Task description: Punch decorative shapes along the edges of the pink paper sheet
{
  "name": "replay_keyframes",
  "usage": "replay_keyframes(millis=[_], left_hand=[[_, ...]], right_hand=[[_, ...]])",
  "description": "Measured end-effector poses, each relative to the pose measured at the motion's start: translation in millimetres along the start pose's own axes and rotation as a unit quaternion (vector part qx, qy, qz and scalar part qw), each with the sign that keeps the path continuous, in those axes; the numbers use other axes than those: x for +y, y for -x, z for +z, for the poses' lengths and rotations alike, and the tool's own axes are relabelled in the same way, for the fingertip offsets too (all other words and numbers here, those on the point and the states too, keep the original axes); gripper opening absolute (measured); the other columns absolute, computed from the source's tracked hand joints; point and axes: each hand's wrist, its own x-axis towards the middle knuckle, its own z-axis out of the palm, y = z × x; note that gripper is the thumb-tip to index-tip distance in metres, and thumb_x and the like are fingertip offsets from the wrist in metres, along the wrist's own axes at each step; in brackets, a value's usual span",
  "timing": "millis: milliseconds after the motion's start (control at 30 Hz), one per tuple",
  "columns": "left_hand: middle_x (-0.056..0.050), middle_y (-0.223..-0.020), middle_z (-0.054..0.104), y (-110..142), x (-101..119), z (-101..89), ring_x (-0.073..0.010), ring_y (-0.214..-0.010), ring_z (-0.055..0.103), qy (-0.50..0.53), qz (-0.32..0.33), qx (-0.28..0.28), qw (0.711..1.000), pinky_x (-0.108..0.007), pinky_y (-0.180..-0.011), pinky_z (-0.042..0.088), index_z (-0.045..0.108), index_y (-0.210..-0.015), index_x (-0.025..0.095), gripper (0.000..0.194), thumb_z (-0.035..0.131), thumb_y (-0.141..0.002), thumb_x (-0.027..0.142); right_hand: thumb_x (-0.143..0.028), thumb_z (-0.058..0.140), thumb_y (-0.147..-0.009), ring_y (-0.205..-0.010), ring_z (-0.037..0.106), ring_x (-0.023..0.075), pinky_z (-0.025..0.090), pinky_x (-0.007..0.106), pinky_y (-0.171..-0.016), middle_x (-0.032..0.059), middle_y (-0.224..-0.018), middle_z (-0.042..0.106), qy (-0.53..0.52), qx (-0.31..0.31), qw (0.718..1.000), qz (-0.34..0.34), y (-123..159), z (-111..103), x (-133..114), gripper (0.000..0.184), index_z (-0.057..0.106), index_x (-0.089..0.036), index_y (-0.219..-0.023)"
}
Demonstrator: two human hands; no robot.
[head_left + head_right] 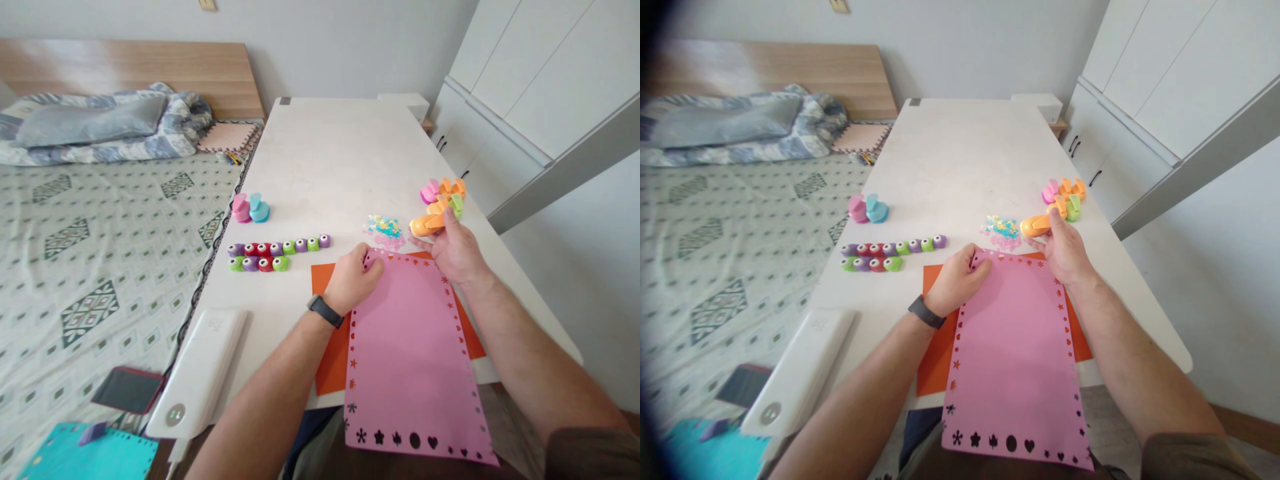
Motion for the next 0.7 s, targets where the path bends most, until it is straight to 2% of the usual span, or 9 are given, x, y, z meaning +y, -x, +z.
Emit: replay_keyframes(millis=[467, 700], left_hand=[[0.006, -0.064, 0.043, 0.9, 0.8, 0.8, -0.0104, -0.059, 0.041, -0.008, -0.002, -0.007, 1.000, -0.028, -0.058, 0.026, 0.041, -0.075, 0.021, 0.019, 0.052, -0.089, 0.028], [0.006, -0.062, 0.044, 1.3, -5.3, 3.2, -0.0102, -0.058, 0.040, -0.006, 0.017, 0.006, 1.000, -0.027, -0.057, 0.024, 0.040, -0.074, 0.021, 0.020, 0.053, -0.088, 0.027]], right_hand=[[-0.069, 0.070, -0.084, -0.102, 0.071, 0.0253, 0.065, 0.041, -0.083, 0.0035, -0.098, 0.075, 0.053, -0.011, 0.999, -0.001, -5.1, -3.6, 10.5, 0.044, 0.071, -0.025, -0.090], [-0.069, 0.072, -0.082, -0.098, 0.072, 0.0238, 0.065, 0.038, -0.080, 0.0064, -0.097, 0.076, 0.144, -0.025, 0.989, 0.009, -10.4, 3.1, -3.1, 0.047, 0.070, -0.023, -0.090]])
